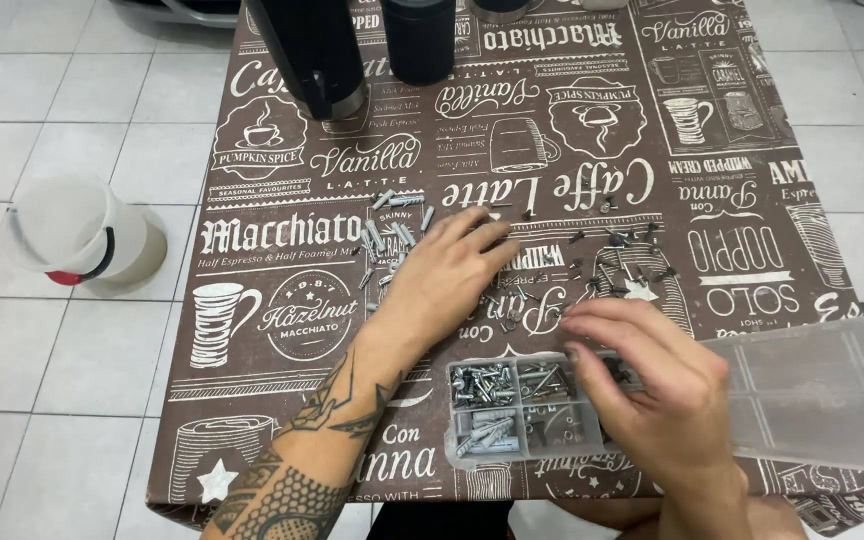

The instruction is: The person sorts small metal screws and fasteners from a table into a compartmentalized plastic organizer box. The hands pick up individual screws and place them into specific compartments. The table is covered with a coffee-themed tablecloth, and a white bucket is visible nearby.

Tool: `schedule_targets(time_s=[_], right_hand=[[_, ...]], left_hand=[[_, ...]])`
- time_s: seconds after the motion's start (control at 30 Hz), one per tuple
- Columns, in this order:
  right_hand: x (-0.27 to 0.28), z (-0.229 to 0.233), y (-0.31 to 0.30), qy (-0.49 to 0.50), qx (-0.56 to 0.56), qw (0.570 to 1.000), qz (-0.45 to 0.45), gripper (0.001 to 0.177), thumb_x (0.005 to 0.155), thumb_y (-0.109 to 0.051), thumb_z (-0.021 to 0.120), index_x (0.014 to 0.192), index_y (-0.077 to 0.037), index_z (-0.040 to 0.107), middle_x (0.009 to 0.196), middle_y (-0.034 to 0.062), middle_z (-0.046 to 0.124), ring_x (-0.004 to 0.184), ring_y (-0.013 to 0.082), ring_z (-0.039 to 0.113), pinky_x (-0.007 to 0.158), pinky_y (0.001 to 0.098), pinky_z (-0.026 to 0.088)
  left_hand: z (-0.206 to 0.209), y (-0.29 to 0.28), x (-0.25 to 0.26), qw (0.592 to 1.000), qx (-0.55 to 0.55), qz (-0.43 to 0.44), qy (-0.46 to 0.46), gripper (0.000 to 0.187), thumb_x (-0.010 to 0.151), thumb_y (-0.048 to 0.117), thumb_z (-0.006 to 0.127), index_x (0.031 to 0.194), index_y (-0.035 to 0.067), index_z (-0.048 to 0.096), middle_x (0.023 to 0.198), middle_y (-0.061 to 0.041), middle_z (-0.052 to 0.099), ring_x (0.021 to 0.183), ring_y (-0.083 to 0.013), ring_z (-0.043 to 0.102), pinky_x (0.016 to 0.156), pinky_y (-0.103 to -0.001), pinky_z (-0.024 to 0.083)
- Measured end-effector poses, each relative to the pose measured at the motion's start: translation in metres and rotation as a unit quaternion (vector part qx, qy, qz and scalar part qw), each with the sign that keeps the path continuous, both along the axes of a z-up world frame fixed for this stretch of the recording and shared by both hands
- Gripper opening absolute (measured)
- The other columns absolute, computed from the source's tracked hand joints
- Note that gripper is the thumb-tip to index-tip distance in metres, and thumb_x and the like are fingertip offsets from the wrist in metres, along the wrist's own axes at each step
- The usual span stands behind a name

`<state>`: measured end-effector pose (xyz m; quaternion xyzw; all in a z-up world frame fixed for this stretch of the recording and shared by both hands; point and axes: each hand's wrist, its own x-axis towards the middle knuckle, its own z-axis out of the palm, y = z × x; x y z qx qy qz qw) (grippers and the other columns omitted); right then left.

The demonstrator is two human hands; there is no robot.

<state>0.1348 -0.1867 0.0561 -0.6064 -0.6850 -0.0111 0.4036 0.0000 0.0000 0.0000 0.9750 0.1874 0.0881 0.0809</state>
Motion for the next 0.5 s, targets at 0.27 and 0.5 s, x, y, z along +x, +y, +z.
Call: schedule_targets(time_s=[0.27, 0.5], right_hand=[[-0.004, 0.003, 0.000, -0.003, 0.002, 1.000, -0.013, 0.018, 0.085, 0.003, 0.073, 0.103, 0.003, 0.074, 0.105, 0.0152, 0.075, 0.095, 0.0233, 0.073, 0.092, 0.0327, 0.060], [-0.009, 0.002, 0.005, 0.037, -0.003, 0.998, -0.047, 0.019, 0.089, 0.002, 0.069, 0.108, 0.002, 0.072, 0.113, 0.0161, 0.073, 0.104, 0.0256, 0.071, 0.096, 0.0354, 0.059]], left_hand=[[-0.007, 0.001, -0.005, 0.998, 0.006, 0.029, -0.060, 0.028, 0.079, -0.016, 0.065, 0.099, 0.003, 0.071, 0.095, -0.009, 0.069, 0.084, -0.0226, 0.056, 0.073, -0.037, 0.055], [0.036, -0.013, -0.004, 0.750, -0.588, 0.077, -0.292, 0.027, 0.096, -0.006, 0.055, 0.119, 0.004, 0.063, 0.098, -0.009, 0.063, 0.083, -0.0187, 0.070, 0.079, -0.027, 0.064]])
